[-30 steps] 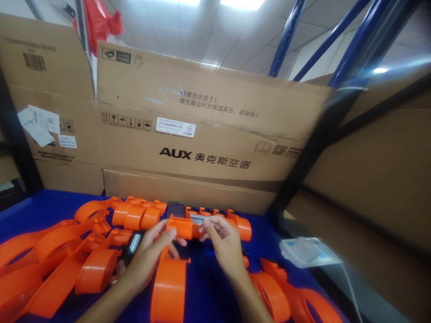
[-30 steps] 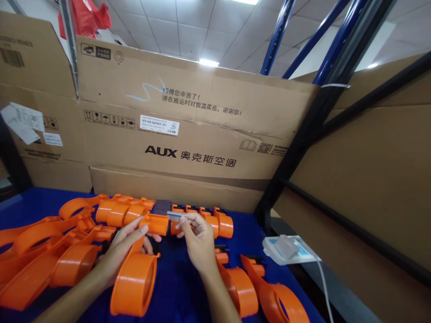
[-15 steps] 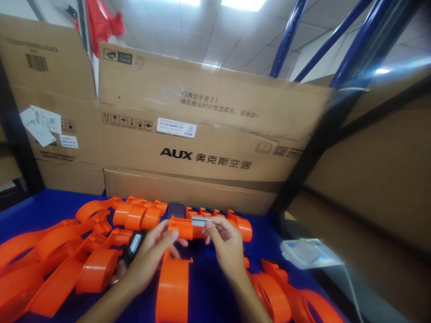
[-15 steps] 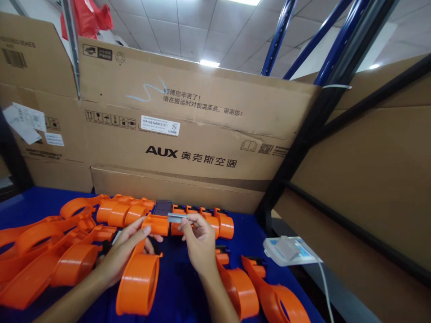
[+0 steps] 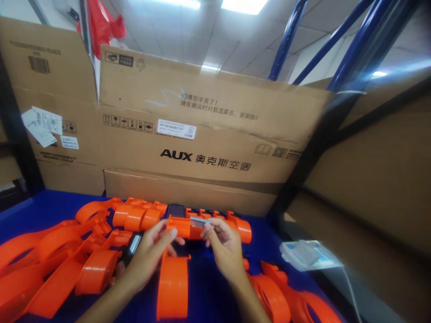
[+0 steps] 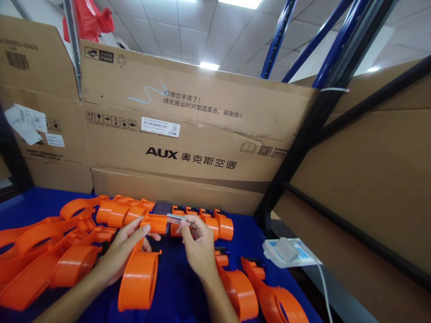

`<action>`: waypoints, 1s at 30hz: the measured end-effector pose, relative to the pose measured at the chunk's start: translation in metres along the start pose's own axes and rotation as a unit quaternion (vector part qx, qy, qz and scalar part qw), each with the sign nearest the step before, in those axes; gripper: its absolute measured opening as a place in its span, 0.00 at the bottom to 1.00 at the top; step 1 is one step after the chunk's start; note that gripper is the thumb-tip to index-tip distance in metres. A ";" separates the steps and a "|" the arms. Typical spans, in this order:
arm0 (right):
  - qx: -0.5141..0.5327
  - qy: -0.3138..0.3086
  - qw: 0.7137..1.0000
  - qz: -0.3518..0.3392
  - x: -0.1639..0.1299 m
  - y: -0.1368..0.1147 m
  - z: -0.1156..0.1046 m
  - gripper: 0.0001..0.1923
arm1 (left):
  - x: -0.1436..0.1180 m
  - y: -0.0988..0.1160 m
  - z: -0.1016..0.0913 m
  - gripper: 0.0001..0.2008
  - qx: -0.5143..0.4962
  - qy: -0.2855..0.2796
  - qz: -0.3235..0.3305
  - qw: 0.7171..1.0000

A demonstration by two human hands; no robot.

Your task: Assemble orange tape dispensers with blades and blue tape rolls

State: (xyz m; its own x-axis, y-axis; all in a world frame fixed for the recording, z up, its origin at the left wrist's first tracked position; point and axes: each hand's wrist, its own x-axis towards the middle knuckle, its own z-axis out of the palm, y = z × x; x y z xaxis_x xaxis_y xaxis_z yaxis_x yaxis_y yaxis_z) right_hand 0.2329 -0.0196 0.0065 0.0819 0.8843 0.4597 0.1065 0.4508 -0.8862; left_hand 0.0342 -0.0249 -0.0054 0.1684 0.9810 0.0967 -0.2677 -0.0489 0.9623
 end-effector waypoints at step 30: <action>0.006 -0.019 1.000 0.023 0.005 0.002 -0.001 0.12 | 0.006 -0.004 -0.005 0.22 0.033 -0.003 0.002 0.999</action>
State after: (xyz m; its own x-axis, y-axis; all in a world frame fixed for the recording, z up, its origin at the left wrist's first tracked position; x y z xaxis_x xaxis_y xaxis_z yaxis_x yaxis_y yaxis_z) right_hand 0.2348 -0.0146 0.0070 0.0491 0.9079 0.4164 0.0911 0.4111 -0.9070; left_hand 0.0312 -0.0178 -0.0102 0.1736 0.9794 0.1027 -0.2057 -0.0659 0.9764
